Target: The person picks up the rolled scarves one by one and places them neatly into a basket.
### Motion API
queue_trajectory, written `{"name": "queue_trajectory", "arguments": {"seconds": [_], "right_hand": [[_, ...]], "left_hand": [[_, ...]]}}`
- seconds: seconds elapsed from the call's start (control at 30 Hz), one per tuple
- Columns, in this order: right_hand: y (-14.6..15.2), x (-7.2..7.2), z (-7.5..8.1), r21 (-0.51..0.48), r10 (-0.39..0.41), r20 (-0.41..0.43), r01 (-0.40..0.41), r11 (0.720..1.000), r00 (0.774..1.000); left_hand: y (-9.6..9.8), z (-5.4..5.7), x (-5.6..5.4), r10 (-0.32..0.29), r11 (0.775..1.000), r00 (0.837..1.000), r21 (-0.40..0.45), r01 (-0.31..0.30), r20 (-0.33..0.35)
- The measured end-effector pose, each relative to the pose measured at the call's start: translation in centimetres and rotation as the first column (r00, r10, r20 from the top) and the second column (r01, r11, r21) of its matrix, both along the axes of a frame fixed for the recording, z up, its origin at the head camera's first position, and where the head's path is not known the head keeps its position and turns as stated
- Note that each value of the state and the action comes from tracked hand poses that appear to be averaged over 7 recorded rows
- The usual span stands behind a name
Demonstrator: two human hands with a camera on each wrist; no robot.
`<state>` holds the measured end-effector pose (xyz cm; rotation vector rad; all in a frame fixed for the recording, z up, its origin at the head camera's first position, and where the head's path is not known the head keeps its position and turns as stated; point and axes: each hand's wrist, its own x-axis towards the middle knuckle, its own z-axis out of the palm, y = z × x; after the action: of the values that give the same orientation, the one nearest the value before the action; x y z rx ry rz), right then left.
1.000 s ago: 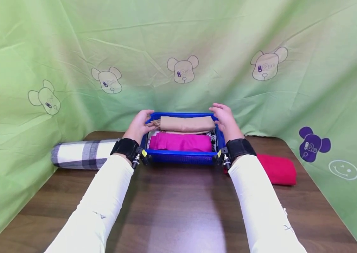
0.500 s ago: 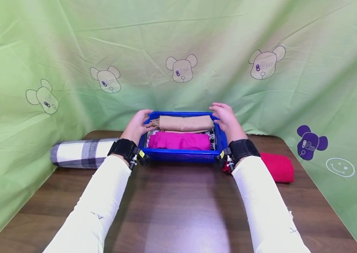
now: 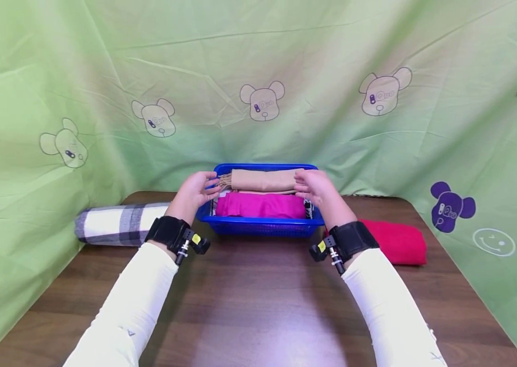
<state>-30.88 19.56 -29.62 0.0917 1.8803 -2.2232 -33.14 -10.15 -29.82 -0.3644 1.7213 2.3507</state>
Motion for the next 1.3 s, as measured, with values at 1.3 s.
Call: {"name": "queue_trajectory", "arguments": {"seconds": [1.3], "right_hand": [[-8.2,6.4,-3.6,-0.080,0.195,-0.118,-0.205,0.976,0.974]], "left_hand": [[-3.8,-3.7,5.3,-0.031,0.999,0.987,-0.013,0.029,-0.159]]}}
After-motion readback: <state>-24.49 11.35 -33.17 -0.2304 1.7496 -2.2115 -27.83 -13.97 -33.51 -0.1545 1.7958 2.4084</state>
